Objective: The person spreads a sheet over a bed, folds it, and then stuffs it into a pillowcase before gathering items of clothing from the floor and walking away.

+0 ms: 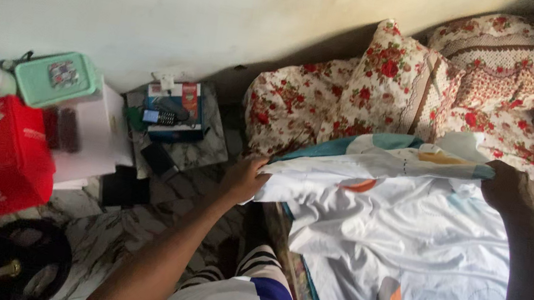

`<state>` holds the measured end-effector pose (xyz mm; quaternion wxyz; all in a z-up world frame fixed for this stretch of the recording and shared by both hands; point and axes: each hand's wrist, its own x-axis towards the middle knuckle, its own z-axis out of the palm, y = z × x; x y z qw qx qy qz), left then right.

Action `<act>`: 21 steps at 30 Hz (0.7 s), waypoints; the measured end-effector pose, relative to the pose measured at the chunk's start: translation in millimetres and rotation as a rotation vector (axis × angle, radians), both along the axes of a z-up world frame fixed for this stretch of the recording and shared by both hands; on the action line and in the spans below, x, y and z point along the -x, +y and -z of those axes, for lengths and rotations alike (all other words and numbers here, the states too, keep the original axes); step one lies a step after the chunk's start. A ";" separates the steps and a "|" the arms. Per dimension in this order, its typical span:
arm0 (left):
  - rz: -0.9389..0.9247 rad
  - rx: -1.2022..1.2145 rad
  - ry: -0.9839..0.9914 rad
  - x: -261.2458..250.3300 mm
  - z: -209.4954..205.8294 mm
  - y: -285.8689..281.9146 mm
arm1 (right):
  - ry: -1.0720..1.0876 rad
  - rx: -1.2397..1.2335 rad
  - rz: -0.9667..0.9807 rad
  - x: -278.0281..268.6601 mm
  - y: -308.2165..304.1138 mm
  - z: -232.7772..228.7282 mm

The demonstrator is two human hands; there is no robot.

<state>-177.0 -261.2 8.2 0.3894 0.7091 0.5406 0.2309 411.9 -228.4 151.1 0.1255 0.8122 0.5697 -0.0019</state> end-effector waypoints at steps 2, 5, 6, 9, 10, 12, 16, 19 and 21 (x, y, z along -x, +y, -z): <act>-0.005 0.051 0.023 0.9 -5.2 -16.2 | -0.010 0.006 0.010 7.3 -19.7 -1.8; -0.023 0.077 0.029 -0.2 -15.2 -35.5 | 0.020 -0.024 0.033 12.5 -46.9 -7.6; -0.032 0.052 0.013 0.8 -18.1 -41.2 | 0.060 -0.059 0.050 15.1 -55.5 -9.4; -0.054 0.066 0.062 -0.1 -22.6 -56.8 | 0.044 -0.053 0.076 16.4 -77.2 -13.3; -0.054 0.061 0.062 -2.1 -22.8 -59.1 | 0.045 -0.059 0.076 13.8 -84.4 -13.7; -0.055 0.046 0.027 -6.8 -20.4 -64.9 | 0.043 -0.137 -0.030 7.3 -99.3 -13.4; -0.053 0.044 0.071 -20.2 -14.7 -79.5 | 0.063 -0.179 -0.042 -7.5 -124.3 -14.8; -0.067 0.003 0.046 -33.2 -9.4 -95.0 | 0.056 -0.212 -0.035 -21.8 -148.0 -12.9; -0.062 -0.010 0.052 -44.1 -4.6 -106.3 | 0.064 -0.203 -0.043 -40.3 -163.9 -9.9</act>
